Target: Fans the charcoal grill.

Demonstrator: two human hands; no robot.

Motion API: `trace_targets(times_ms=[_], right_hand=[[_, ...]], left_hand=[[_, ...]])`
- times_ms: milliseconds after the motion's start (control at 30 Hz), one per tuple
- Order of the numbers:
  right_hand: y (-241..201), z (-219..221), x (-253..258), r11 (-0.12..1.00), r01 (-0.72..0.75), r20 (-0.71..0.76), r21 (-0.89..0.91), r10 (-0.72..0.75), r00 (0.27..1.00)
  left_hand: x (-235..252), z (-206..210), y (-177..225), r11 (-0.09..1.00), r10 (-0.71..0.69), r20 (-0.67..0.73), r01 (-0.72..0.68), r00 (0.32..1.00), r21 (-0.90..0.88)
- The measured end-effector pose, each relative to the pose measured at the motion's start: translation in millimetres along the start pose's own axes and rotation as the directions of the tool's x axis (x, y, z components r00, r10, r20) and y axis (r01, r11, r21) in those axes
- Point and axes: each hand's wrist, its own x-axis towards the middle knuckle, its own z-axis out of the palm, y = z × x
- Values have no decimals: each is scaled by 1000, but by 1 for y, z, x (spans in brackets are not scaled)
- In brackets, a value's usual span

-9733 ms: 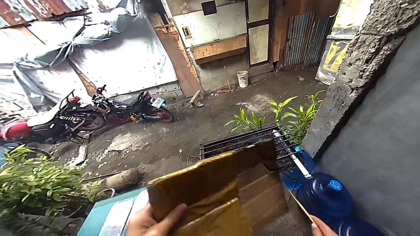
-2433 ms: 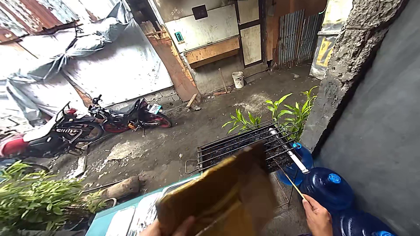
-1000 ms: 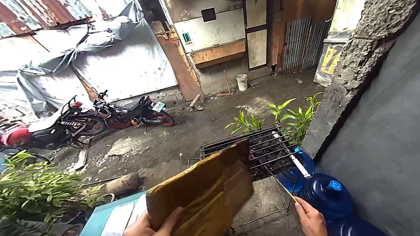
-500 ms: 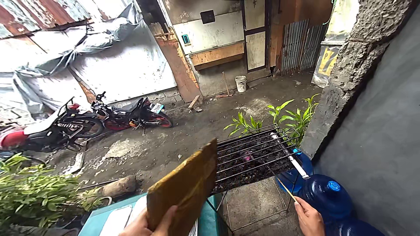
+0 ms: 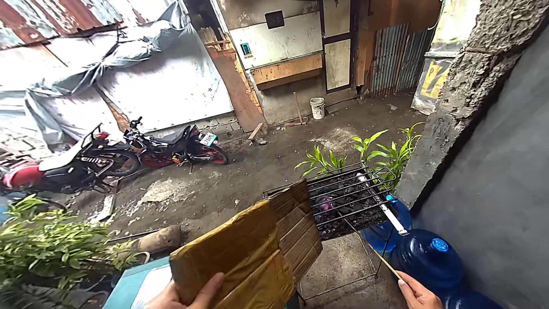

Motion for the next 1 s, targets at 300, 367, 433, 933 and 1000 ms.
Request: trace_targets(times_ms=[300, 367, 433, 933, 1000], right_hand=[[1, -7, 7, 993, 17, 32, -114, -13, 999], [3, -15, 0, 995, 36, 24, -93, -34, 999], [8, -20, -5, 998, 38, 32, -49, -37, 999], [18, -10, 7, 997, -9, 13, -71, 10, 1000], [12, -6, 7, 998, -22, 13, -59, 23, 1000]], left_hand=[[-14, 30, 17, 999, -14, 214, 21, 977, -27], [-5, 25, 10, 994, 10, 63, -17, 998, 107], [4, 17, 4, 945, 98, -57, -75, 994, 317], [-1, 14, 19, 977, 112, 38, -117, 993, 179], [-11, 28, 18, 999, 36, 184, -30, 982, -36]])
